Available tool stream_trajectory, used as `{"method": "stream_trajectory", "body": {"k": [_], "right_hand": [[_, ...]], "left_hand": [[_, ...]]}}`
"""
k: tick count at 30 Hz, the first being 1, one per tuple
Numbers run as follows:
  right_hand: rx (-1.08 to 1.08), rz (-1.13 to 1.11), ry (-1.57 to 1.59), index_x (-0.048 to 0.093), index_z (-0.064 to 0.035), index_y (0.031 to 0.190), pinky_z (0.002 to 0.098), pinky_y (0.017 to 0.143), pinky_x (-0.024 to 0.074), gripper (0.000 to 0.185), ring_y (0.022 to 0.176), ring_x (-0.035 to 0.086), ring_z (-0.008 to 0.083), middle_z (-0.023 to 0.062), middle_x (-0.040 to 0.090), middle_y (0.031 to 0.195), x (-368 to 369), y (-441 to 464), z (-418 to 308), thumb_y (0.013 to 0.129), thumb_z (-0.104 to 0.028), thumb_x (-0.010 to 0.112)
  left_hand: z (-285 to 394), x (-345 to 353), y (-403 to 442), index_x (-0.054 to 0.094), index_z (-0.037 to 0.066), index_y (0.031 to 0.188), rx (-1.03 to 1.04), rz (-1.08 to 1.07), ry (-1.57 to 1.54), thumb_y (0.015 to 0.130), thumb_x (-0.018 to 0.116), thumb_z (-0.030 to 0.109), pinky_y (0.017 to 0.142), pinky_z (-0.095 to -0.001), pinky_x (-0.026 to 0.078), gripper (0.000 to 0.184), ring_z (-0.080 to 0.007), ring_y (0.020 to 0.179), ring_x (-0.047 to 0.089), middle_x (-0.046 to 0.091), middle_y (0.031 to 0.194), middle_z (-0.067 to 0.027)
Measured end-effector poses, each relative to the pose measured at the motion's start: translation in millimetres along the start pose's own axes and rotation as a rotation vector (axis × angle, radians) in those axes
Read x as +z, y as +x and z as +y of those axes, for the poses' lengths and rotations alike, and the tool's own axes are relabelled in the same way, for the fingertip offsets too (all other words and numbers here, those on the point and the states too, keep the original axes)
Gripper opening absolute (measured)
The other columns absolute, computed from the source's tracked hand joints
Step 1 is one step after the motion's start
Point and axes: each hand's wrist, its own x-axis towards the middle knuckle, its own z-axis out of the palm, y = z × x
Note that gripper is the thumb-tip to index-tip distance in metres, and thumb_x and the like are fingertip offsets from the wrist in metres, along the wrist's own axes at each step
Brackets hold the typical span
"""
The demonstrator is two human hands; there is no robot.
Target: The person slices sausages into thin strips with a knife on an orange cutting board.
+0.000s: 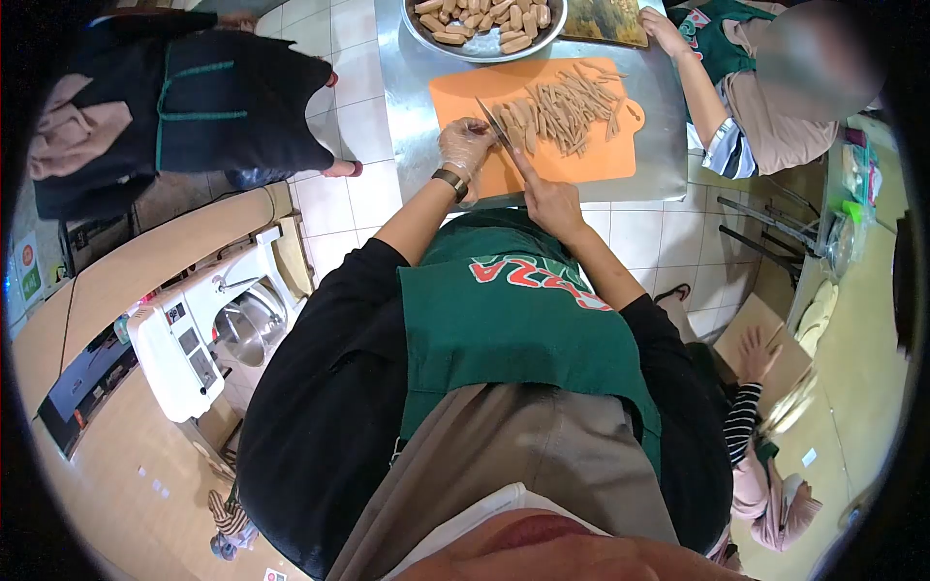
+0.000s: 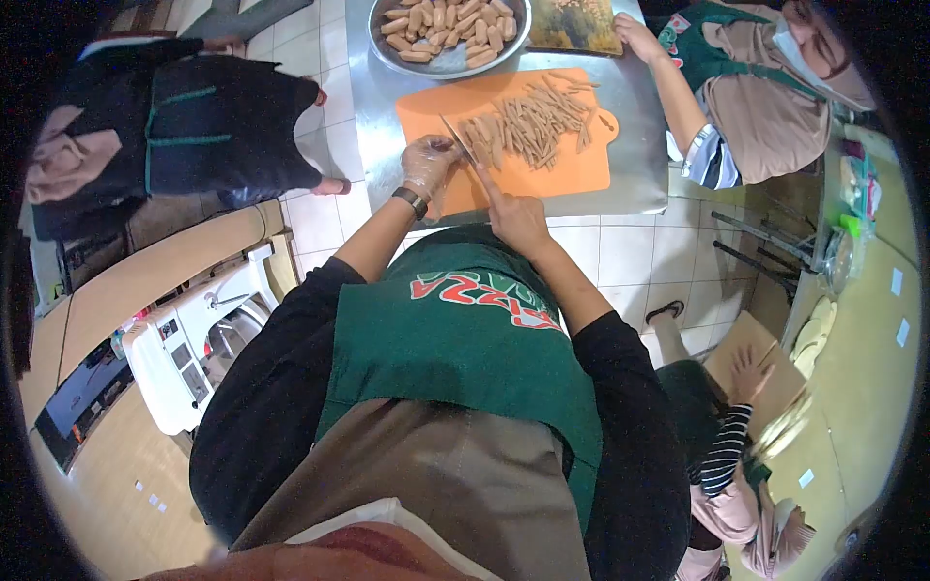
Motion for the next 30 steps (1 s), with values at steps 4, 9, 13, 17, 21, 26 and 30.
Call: {"method": "stream_trajectory", "body": {"k": [4,9,13,17,21,26,30], "right_hand": [[-0.022,-0.02,0.007,0.029,-0.0165,0.15,0.0439,0.046,0.0461,0.071,0.047,0.058,0.0312,0.0119,0.057,0.053,0,2,5,0.085,-0.012,0.058],[-0.045,-0.065,-0.001,0.026,-0.0168,0.151,0.0442,0.048,0.047,0.071,0.048,0.059,0.0317,0.013,0.058,0.054,3,6,13,0.086,-0.013,0.057],[-0.061,-0.06,0.025,0.027,-0.0168,0.15,0.0445,0.048,0.0471,0.07,0.048,0.059,0.0324,0.0138,0.059,0.055,6,17,14,0.087,-0.013,0.057],[-0.067,-0.054,0.028,0.028,-0.0162,0.15,0.0456,0.049,0.0479,0.072,0.05,0.06,0.0338,0.0151,0.06,0.057,17,36,14,0.084,-0.011,0.057],[-0.036,-0.071,0.012,0.027,-0.0161,0.15,0.0469,0.05,0.0489,0.077,0.052,0.061,0.0348,0.0158,0.061,0.059,19,34,9,0.08,-0.009,0.058],[-0.039,-0.078,-0.011,0.024,-0.0133,0.151,0.0472,0.051,0.0493,0.079,0.054,0.062,0.0354,0.0154,0.064,0.063,2,4,6,0.079,-0.009,0.057],[0.086,-0.183,0.052,0.028,-0.0191,0.149,0.0484,0.056,0.0505,0.074,0.059,0.064,0.0367,0.0158,0.065,0.065,-8,-20,8,0.082,-0.011,0.057]], "left_hand": [[13,-1,-7,0.062,-0.002,0.091,-0.067,-0.017,-0.15,0.075,0.075,-0.001,0.058,-0.0283,0.057,0.021,-0.0183,0.069,0.067,0.067,0.085,-0.0094],[36,-5,-17,0.062,0.0,0.089,-0.139,-0.05,-0.194,0.076,0.073,-0.001,0.06,-0.0267,0.056,0.017,-0.0165,0.069,0.066,0.067,0.083,-0.0078],[23,-5,-12,0.062,0.0,0.09,-0.137,-0.057,-0.162,0.075,0.074,0.0,0.062,-0.0257,0.055,0.019,-0.015,0.07,0.066,0.067,0.082,-0.0076],[23,-5,-12,0.065,-0.002,0.087,-0.09,-0.009,-0.135,0.072,0.076,0.004,0.062,-0.0264,0.055,0.02,-0.0149,0.068,0.068,0.07,0.076,-0.0089],[16,-7,-10,0.068,0.0,0.087,-0.032,0.011,-0.029,0.071,0.078,0.011,0.069,-0.0265,0.055,0.022,-0.0131,0.071,0.067,0.071,0.079,-0.008],[-1,-13,3,0.068,0.002,0.087,0.036,-0.056,0.025,0.071,0.077,0.014,0.072,-0.0289,0.055,0.022,-0.0157,0.074,0.068,0.071,0.082,-0.0088],[41,-23,-23,0.068,0.006,0.087,0.444,-0.019,0.548,0.071,0.076,0.013,0.077,-0.036,0.054,0.02,-0.0254,0.085,0.066,0.067,0.091,-0.0109]]}}
